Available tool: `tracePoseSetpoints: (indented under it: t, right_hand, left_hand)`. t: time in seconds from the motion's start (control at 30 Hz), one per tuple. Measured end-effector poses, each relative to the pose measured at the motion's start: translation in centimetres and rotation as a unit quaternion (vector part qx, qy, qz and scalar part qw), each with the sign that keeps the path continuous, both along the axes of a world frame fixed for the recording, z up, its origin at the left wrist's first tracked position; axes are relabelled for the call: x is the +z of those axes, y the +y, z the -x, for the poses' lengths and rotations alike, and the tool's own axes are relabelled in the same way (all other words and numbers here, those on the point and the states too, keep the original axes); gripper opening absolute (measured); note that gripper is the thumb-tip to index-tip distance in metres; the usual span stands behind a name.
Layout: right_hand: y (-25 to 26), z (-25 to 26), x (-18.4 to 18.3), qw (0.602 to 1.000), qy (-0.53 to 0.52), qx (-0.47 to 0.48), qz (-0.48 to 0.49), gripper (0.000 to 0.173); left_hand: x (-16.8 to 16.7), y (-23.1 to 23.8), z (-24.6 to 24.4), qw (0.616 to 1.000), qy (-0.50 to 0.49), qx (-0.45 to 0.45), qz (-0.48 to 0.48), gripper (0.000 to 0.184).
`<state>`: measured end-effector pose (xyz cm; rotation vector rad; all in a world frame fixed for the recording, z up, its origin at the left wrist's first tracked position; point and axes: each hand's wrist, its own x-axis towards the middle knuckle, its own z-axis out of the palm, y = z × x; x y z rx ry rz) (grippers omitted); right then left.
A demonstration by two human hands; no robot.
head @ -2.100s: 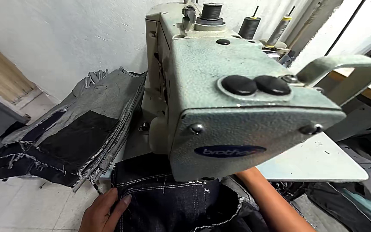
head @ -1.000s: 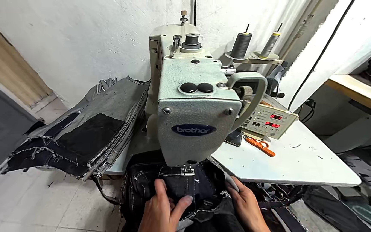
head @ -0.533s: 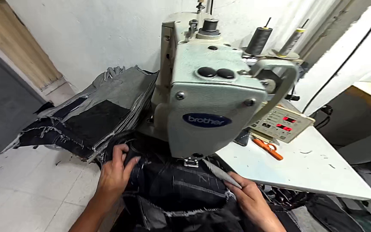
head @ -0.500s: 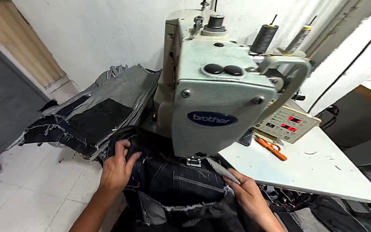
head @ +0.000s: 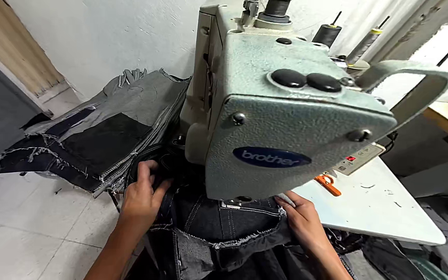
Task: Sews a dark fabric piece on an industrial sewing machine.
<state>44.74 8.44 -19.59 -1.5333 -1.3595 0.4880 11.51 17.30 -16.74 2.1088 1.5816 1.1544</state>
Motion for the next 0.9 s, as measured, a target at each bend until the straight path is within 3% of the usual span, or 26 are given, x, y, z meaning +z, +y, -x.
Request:
tracePoseSetpoints:
  t: [0.23, 0.57, 0.67, 0.7, 0.8, 0.9]
  right_hand:
    - [0.0, 0.1, 0.1, 0.999, 0.006, 0.026, -0.018, 0.019]
    - [-0.4, 0.1, 0.1, 0.999, 0.028, 0.030, 0.033, 0.013]
    - [-1.0, 0.3, 0.1, 0.998, 0.041, 0.041, 0.036, 0.013]
    - [-1.2, 0.4, 0.1, 0.999, 0.026, 0.034, 0.026, 0.014]
    - [-2.8, 0.7, 1.3, 0.997, -0.071, -0.001, 0.000, 0.049]
    - [-5.3, 1.4, 3.5, 0.985, -0.166, -0.032, -0.021, 0.053]
  left_hand:
    - [-0.7, -0.3, 0.5, 1.000, -0.009, 0.016, -0.002, 0.043]
    - [0.5, -0.8, 1.2, 0.999, 0.041, -0.025, 0.022, 0.046]
    - [0.3, -1.2, 0.6, 0.997, 0.075, 0.007, -0.036, 0.054]
    - [0.3, -1.5, 0.5, 0.993, 0.089, 0.014, -0.070, 0.056]
    - [0.9, -3.1, -0.3, 0.980, 0.129, -0.002, -0.150, 0.040]
    - [2.0, -5.3, -1.6, 0.978, 0.141, -0.058, -0.141, 0.024]
